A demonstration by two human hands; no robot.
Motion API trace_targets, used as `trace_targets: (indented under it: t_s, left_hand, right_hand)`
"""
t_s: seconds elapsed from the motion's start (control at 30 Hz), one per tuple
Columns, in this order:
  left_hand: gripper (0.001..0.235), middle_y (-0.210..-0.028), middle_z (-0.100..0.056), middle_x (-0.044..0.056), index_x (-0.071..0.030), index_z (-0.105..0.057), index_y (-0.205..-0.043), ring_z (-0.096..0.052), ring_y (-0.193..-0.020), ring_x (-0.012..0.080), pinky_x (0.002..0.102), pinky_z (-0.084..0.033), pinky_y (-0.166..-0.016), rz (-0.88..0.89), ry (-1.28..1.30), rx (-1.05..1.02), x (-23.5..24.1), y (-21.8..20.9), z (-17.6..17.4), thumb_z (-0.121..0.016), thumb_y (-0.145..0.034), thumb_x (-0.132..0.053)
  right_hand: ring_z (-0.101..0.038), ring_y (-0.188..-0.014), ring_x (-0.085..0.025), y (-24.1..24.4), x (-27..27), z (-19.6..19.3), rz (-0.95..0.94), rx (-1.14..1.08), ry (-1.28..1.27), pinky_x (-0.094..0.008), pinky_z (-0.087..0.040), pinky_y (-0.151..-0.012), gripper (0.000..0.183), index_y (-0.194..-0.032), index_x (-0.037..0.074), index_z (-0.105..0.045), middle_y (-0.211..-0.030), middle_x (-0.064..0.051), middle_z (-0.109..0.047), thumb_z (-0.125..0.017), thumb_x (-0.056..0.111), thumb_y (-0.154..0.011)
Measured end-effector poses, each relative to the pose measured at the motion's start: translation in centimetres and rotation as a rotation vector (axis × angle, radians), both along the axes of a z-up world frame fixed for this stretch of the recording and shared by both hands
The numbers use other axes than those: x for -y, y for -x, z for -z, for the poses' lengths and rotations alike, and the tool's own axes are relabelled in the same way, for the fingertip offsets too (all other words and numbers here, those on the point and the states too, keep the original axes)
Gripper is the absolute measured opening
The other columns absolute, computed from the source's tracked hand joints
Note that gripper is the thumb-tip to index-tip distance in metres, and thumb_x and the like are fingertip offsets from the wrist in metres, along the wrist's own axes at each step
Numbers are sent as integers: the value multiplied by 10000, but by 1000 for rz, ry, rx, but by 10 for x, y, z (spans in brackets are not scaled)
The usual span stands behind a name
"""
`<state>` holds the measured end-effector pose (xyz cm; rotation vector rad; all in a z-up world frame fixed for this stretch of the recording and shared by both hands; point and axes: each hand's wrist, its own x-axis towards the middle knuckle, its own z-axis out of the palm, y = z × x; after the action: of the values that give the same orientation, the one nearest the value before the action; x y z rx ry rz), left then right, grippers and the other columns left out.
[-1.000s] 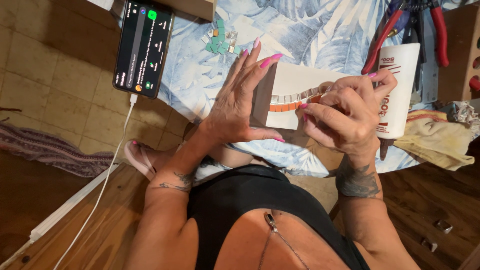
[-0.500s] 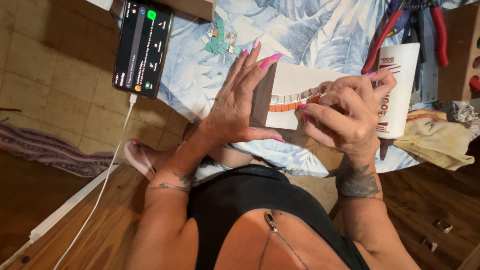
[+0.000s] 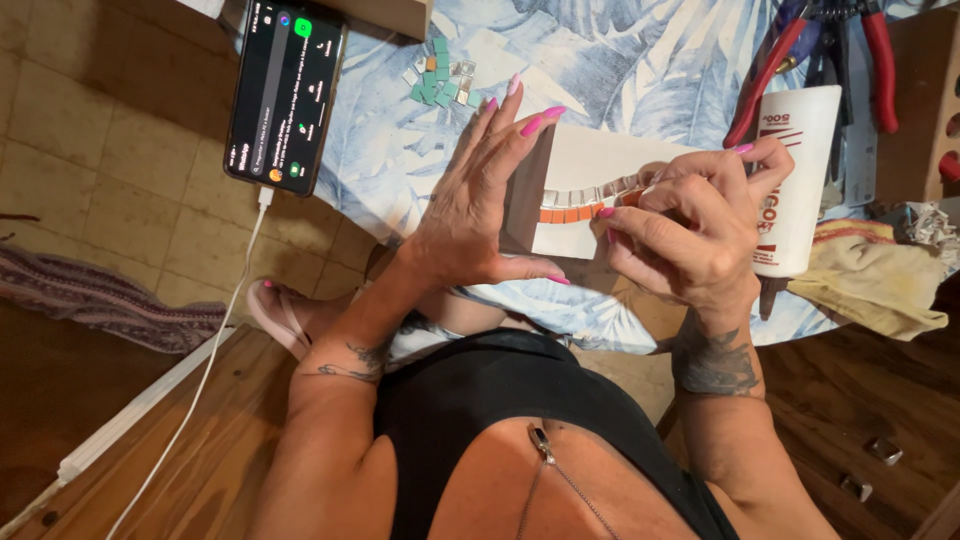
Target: Applying adhesive to small mosaic tiles and placing them onto a block to create a pattern.
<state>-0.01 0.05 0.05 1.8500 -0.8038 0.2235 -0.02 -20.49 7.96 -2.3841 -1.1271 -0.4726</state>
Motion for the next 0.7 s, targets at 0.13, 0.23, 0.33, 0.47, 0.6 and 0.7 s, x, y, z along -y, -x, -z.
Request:
trace_targets:
  t_s: [0.13, 0.23, 0.33, 0.47, 0.6, 0.7]
  left_hand:
    - [1057, -1439, -199, 91, -121, -29, -1375, -107, -1384, 365, 550, -106, -1179, 5, 15, 7, 0, 0, 2, -752, -739, -556]
    - [1103, -1438, -194, 98, -115, -27, -1373, -115, -1382, 359, 538, -113, -1182, -7, 6, 22, 2, 0, 5, -801, -716, -547]
    - [1210, -1455, -135, 131, -141, 32, -1383, -89, -1395, 330, 497, -87, -1196, 4, 7, -16, 4, 0, 7, -861, -663, -526]
    - [1045, -1424, -235, 121, -124, -28, -1367, -270, -1354, 307, 517, -156, -1180, 45, 105, -77, 5, 0, 4, -761, -710, -478]
    - [998, -1403, -274, 163, -277, 44, -1383, -318, -1337, 316, 506, -121, -1167, 100, 189, -90, 5, 1, 3, -691, -742, -490]
    - [1024, -1378, -297, 174, -299, 55, -1378, -346, -1309, 328, 536, -122, -1145, 120, 204, -49, 6, 0, 5, -708, -721, -485]
  right_hand:
    - [-422, -756, -313, -1, -3, -2, 1, -14, 0, -403, -365, -652, 168, -826, 43, -656, -720, -85, -468, -643, 209, -804]
    - [-463, -745, -291, -2, 1, 4, 57, 174, -16, -438, -193, -731, 116, -736, 114, -661, -655, -8, -492, -622, 211, -786]
    - [-412, -792, -246, -1, 27, 26, 96, 244, -272, -434, -218, -864, 144, -691, 114, -640, -610, -2, -464, -648, 257, -702]
    - [-361, -725, -256, 1, 30, 14, 91, 247, -310, -411, -242, -758, 134, -763, 45, -658, -577, 3, -346, -617, 136, -673]
    - [-359, -736, -281, 6, 22, 6, 173, 172, -288, -411, -258, -727, 109, -766, 20, -654, -607, -33, -368, -590, 38, -679]
    - [-397, -711, -298, 8, 23, 6, 208, 172, -287, -415, -272, -736, 102, -753, 32, -653, -613, -39, -409, -603, 25, -665]
